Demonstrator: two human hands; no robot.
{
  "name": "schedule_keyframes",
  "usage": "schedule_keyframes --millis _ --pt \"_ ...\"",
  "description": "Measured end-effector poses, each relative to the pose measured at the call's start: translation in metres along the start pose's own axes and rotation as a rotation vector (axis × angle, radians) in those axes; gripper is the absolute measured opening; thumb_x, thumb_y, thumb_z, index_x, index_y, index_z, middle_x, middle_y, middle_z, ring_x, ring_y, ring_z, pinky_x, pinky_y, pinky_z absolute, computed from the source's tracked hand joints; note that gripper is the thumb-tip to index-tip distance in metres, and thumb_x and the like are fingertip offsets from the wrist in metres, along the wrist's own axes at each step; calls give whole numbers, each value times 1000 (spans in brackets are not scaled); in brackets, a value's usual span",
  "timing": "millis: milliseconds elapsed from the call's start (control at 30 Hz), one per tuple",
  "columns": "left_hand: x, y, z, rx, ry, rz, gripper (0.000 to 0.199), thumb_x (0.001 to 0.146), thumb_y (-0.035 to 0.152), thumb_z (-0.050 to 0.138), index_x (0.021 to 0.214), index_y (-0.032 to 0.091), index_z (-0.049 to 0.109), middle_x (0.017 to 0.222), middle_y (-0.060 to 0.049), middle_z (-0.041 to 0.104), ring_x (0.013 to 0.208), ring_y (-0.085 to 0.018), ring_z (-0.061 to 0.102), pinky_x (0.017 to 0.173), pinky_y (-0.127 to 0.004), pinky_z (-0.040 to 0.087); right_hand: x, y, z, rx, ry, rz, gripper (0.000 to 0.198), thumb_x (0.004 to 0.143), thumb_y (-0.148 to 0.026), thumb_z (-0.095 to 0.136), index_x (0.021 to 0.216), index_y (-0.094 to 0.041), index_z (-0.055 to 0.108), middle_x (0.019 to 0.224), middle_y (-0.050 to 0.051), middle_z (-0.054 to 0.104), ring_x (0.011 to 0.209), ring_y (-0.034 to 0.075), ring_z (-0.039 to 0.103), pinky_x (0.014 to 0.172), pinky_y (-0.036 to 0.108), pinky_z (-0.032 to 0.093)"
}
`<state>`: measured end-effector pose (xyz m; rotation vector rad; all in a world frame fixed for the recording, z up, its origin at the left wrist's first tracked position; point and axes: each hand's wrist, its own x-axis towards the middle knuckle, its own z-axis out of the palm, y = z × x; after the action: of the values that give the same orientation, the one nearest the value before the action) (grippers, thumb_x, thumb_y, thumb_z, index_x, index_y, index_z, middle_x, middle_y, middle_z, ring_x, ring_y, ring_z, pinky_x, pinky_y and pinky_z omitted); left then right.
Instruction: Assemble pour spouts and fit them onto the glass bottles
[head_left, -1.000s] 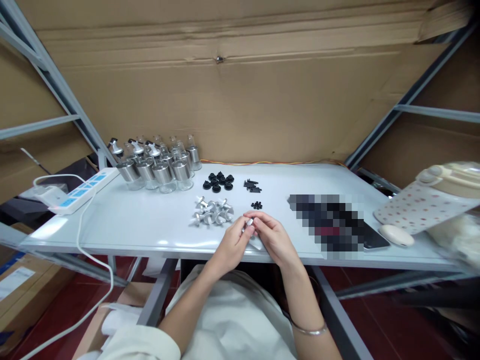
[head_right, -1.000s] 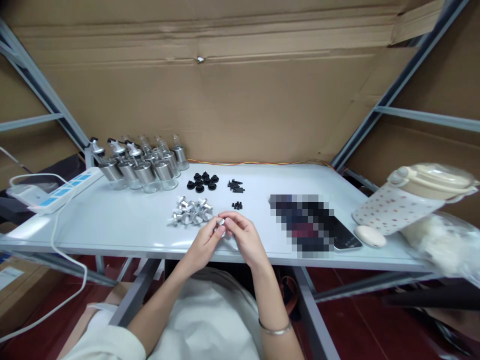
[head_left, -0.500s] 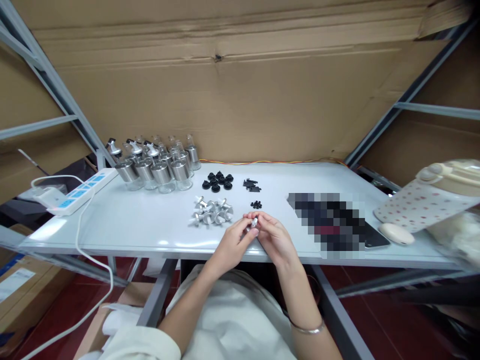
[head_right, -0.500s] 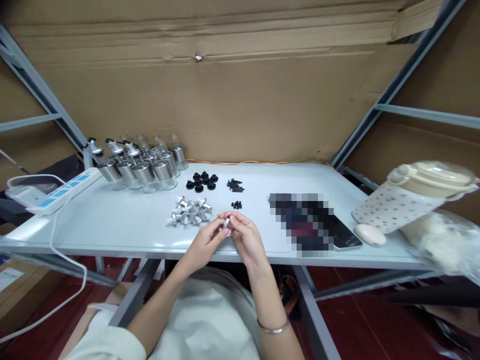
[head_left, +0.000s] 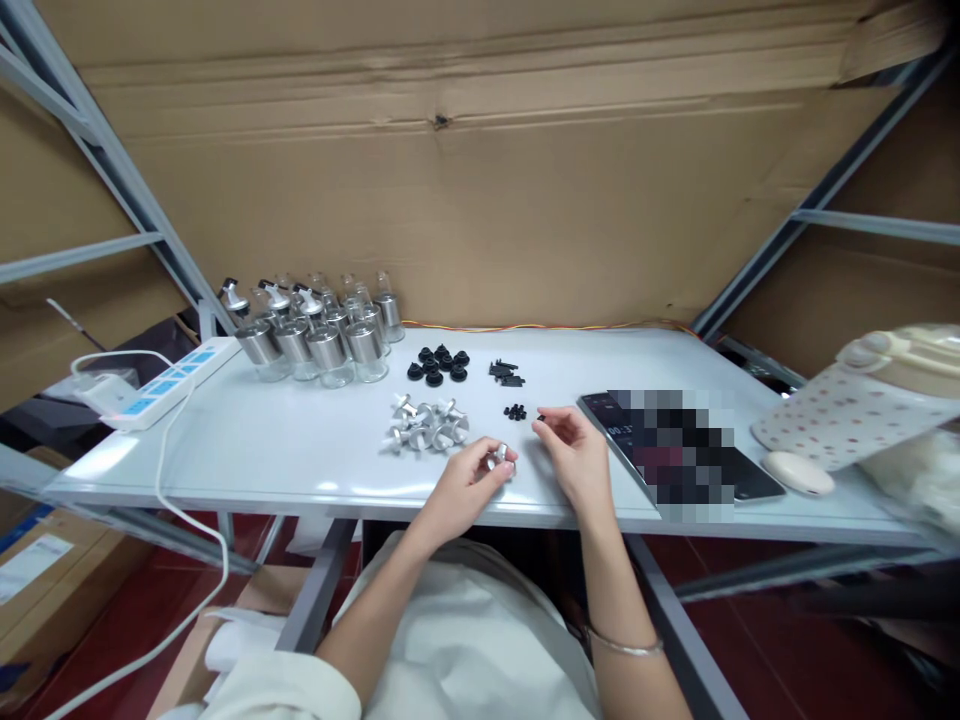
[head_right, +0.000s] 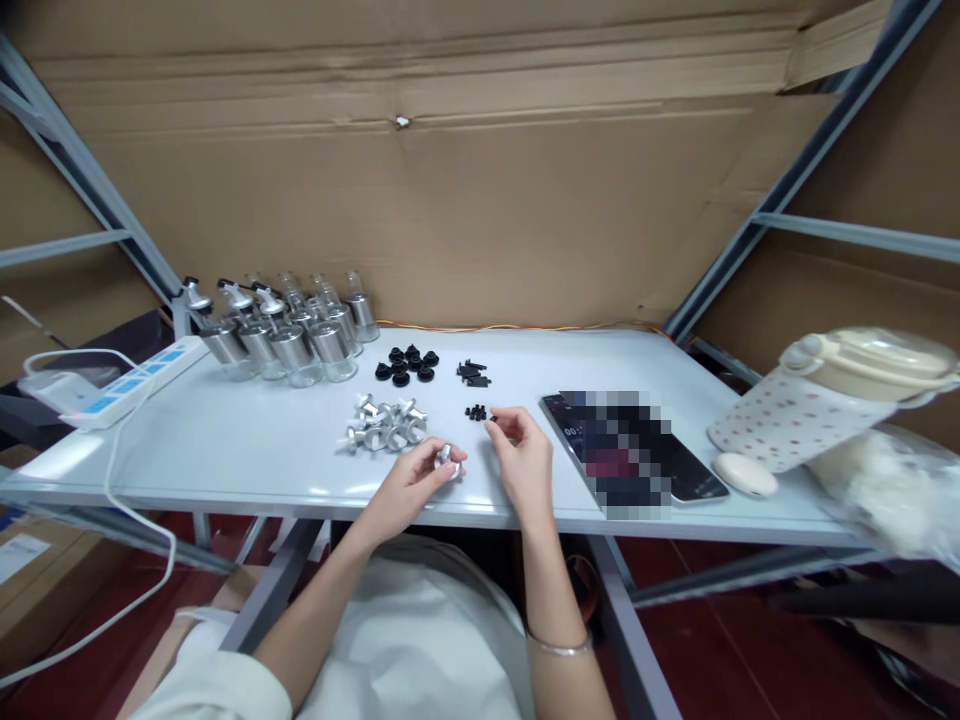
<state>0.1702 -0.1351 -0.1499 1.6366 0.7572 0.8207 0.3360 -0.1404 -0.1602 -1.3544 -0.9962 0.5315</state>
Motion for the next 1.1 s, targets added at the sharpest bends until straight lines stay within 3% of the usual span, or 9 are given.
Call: schedule_keyframes --millis 100,367,500,633,800,1100 --pt "0 -1 1 0 9 6 23 86 36 51 96 17 58 92 -5 62 81 -15 57 76 -26 44 6 9 -6 -343 1 -112 26 75 -37 57 87 -17 67 75 6 66 67 20 58 73 38 48" --pt "0 1 2 -6 12 -10 20 85 33 52 94 16 58 95 -6 62 81 -15 58 75 -25 45 6 21 1 -741 -80 -342 39 85 -20 38 112 -9 64 103 19 65 97 31 53 89 46 42" --pt "0 1 3 -5 14 2 21 85 34 52 95 17 58 96 -6 61 81 -15 58 75 -25 45 7 23 2 -786 -145 -352 39 84 -20 42 117 -11 61 110 18 62 103 32 49 92 47 41" --pt "-1 1 3 0 17 9 21 85 34 53 95 17 59 96 -5 61 79 -14 58 74 -26 45 6 23 0 -738 -118 -325 48 81 -25 48 126 -9 53 116 18 59 107 31 48 95 47 39" --pt "-1 2 3 16 15 8 20 86 33 52 95 16 58 96 -5 61 80 -14 57 74 -25 44 5 25 -1 -747 -83 -306 42 82 -30 49 118 -11 59 105 16 61 101 31 50 93 46 41" --pt "-2 2 4 51 18 16 18 85 30 52 94 16 58 95 -4 61 79 -13 56 73 -23 43 10 28 4 -919 -104 -380 39 87 -17 36 118 -11 60 113 18 58 98 31 48 86 46 42"
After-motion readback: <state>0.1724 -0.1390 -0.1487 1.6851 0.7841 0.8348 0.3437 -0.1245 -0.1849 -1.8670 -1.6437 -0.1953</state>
